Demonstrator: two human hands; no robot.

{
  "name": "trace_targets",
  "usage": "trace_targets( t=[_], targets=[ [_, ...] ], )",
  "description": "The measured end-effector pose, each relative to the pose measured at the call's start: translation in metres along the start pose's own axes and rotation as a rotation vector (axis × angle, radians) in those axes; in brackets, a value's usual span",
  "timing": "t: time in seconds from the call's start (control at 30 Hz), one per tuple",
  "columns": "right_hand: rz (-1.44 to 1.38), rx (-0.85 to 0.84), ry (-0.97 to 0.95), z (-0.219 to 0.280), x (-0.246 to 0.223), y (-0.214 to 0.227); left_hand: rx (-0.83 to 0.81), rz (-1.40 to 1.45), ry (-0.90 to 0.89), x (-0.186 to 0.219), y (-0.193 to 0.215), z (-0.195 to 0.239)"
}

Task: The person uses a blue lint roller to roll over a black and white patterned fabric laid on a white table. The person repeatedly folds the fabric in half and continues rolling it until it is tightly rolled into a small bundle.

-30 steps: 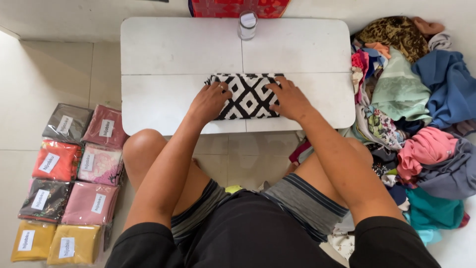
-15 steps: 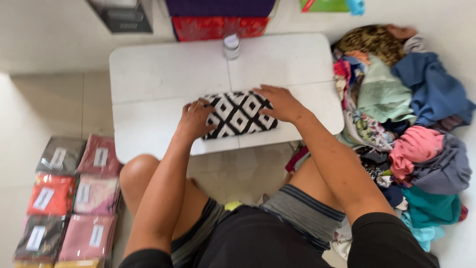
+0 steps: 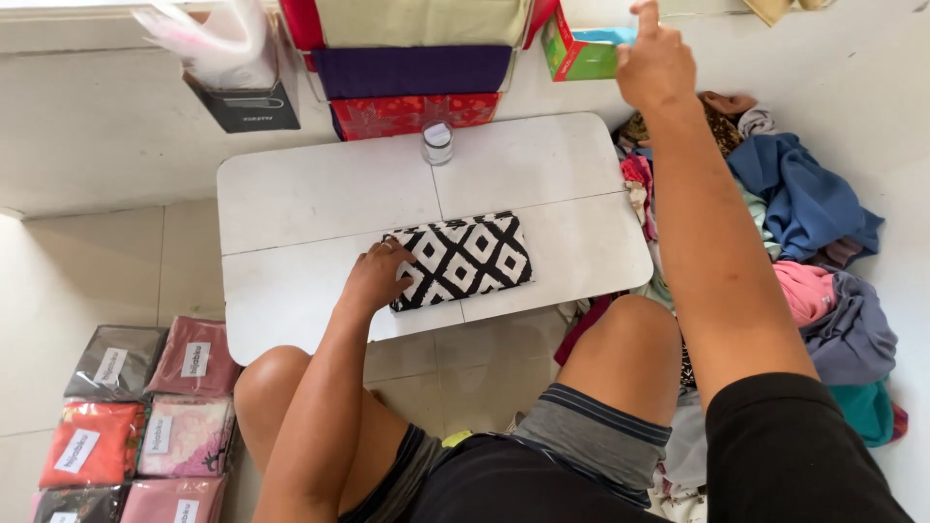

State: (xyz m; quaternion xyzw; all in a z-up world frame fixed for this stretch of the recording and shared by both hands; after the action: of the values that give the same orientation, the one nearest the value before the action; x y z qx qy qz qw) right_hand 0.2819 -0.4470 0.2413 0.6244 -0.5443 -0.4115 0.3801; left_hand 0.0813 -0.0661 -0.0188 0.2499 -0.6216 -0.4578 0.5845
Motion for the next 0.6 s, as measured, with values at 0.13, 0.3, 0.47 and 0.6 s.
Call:
trace_targets(
  t=[0.13, 0.3, 0.47, 0.6],
  targets=[
    [0.103, 0.224, 0.193, 0.067, -0.064, 0.075, -0.040, 0.010, 0.018, -0.006, -0.003, 0.005],
    [-0.123, 0.340, 0.378, 0.149, -0.099, 0.087, 0.011, -0.009, 0.012, -0.013, -0.007, 0.010],
    [-0.188, -0.544, 0.324, 0.184, -0.103, -0.069, -0.080, -0.124, 0.026, -0.014, -0.008, 0.006],
    [0.000, -0.710, 0.442, 0.201, -0.115, -0.083, -0.083, -0.123, 0.041, -0.016, -0.013, 0.007]
  ],
)
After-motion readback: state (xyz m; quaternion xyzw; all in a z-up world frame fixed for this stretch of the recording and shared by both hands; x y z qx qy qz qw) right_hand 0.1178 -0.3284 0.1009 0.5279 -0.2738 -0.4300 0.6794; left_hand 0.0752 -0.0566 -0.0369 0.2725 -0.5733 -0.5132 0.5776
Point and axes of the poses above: each hand's wrist, its own z-axis away from the middle knuckle, its own y-axis out of the back of the hand, x = y × z, the point moved 9 cm from there along -z, towards the middle knuckle, and after that the axes turned 2 degrees about -y, right-handed, at the moved point
